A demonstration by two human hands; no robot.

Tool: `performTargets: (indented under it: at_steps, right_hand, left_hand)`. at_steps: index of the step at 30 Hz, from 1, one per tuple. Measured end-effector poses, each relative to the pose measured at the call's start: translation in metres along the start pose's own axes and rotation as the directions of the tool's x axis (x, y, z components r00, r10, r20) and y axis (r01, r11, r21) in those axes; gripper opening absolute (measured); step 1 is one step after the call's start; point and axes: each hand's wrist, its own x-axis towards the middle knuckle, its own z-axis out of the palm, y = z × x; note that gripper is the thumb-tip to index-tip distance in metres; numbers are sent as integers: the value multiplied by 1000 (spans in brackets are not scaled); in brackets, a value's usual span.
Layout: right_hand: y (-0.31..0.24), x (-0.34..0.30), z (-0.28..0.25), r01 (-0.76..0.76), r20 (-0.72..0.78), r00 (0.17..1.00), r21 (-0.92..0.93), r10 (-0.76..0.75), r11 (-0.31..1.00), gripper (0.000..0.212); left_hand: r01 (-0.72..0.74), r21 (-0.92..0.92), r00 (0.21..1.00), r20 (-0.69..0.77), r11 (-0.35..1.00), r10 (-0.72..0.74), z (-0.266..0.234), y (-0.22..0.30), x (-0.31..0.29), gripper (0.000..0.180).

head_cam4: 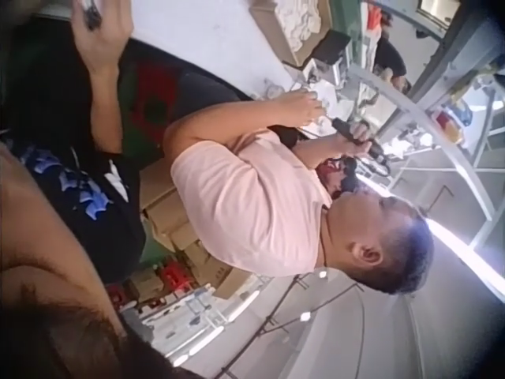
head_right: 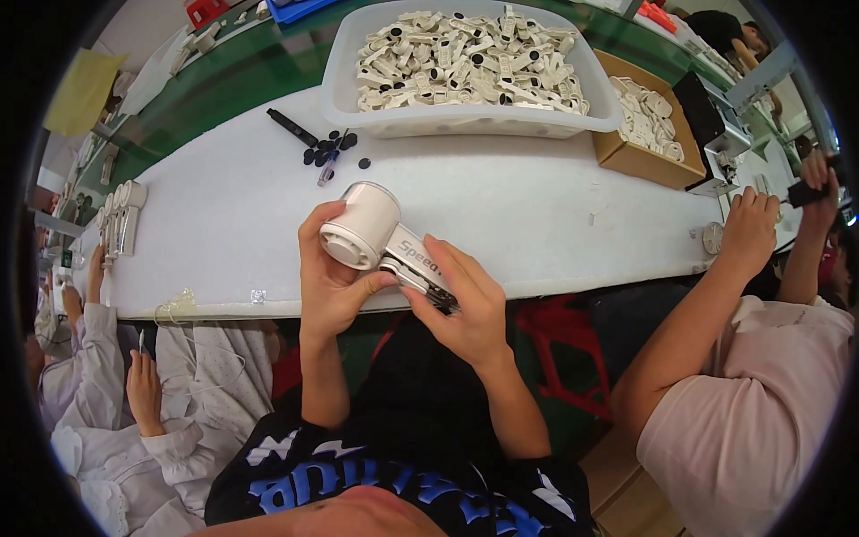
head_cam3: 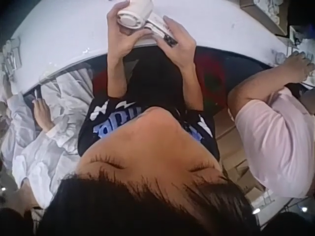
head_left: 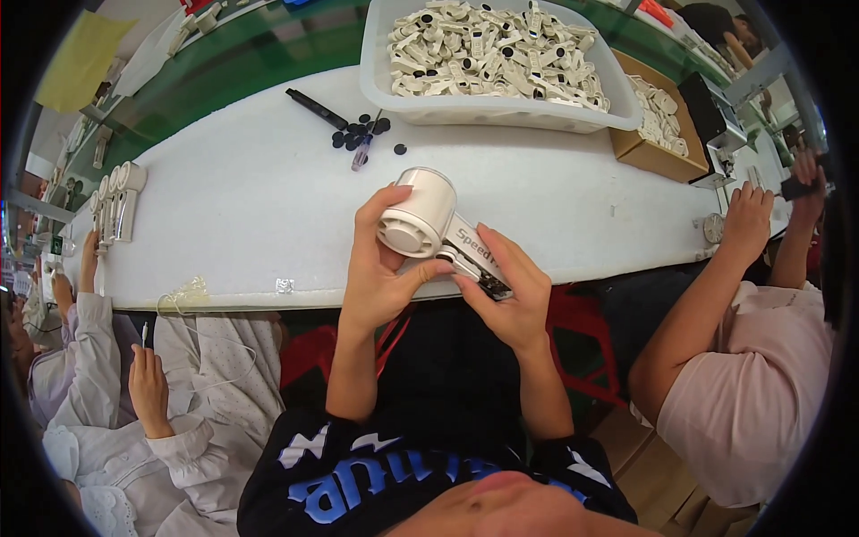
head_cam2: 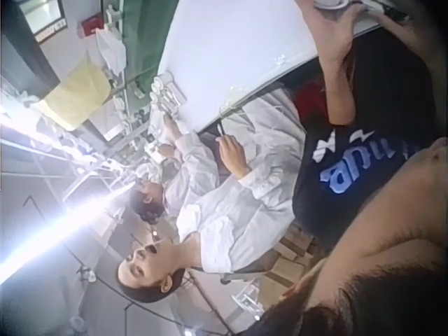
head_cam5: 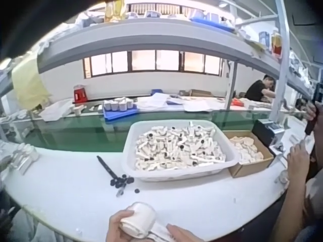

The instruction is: The person assembles handheld fans by hand, combining plastic casings, internal components, and screws.

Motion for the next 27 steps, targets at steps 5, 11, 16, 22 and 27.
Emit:
performTargets:
  at_steps: [5, 11, 16, 22, 27]
  right_hand:
    - [5, -2, -5, -9, -10, 1000, 110, 11, 994, 55]
    - [4, -4, -11, -171, 103, 984, 318, 145, 933, 61]
    - [-3, -1, -8, -401, 240, 916, 579, 321, 710, 59]
    - [-15, 18, 3, 21, -9, 1000, 49, -21, 999, 50]
    - [-6, 16, 13, 57, -72, 995, -130, -66, 990, 48]
  left_hand:
    - [-86, 74, 996, -5, 993, 87, 1, -7, -6, 93]
    - [-47, 27, 999, -3, 999, 47, 1, 1, -2, 100]
    - [88, -87, 994, -57, 992, -93, 9, 10, 10, 101]
    - [160, -38, 971, -171, 986, -164, 14, 16, 22, 95]
    - [206, -31, 934, -291, 978, -206, 23, 10, 26, 92]
